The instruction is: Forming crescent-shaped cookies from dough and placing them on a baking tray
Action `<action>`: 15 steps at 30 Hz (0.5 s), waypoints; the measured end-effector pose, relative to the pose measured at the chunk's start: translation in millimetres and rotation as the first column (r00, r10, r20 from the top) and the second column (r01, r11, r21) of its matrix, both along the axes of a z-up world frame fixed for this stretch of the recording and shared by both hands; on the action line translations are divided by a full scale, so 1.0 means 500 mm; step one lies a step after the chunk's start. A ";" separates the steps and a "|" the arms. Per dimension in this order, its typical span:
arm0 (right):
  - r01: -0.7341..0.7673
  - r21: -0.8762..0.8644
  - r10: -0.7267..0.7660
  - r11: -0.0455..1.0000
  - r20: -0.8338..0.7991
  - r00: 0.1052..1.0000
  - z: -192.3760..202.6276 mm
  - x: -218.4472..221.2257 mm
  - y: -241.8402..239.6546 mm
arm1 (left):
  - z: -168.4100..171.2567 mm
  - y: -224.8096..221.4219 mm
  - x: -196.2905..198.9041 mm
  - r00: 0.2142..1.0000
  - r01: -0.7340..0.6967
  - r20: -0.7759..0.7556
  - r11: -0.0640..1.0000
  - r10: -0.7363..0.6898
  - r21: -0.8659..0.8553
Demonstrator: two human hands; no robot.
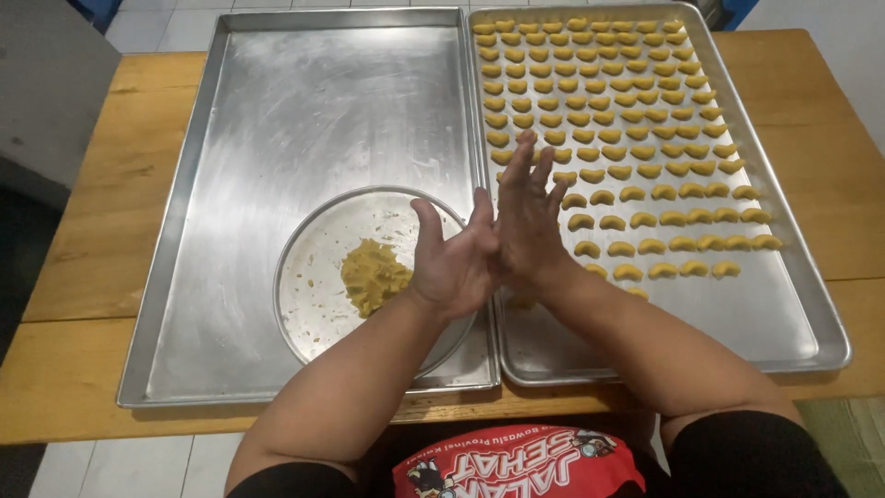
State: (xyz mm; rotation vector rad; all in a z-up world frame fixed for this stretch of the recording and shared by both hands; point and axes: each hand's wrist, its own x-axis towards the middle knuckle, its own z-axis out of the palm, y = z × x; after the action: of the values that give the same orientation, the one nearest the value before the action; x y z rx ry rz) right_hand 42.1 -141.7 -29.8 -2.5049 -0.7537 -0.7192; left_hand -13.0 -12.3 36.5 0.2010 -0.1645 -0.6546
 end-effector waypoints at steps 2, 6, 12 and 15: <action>0.024 0.131 -0.023 0.991 -0.012 1.000 0.010 0.009 -0.009 | -0.056 -0.005 0.004 0.992 -0.044 0.122 0.995 0.033 0.090; -0.099 0.087 0.095 0.991 0.048 0.994 0.001 -0.066 0.028 | -0.112 -0.094 0.053 0.453 -0.504 0.650 0.777 0.610 -0.378; -0.138 -0.034 0.141 0.990 0.090 0.986 0.000 -0.021 0.003 | -0.039 -0.012 0.012 0.953 -0.093 0.285 0.995 0.098 -0.032; -0.024 -0.010 0.025 1.000 0.119 0.993 0.022 0.006 -0.007 | -0.084 -0.022 0.007 0.984 -0.056 0.168 0.998 0.059 -0.021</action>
State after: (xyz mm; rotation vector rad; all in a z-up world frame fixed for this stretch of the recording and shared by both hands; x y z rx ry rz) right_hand 45.1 -145.4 -18.7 -2.4732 -0.8293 -0.8648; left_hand -9.3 -23.5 -5.6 0.2448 -0.3255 -0.5787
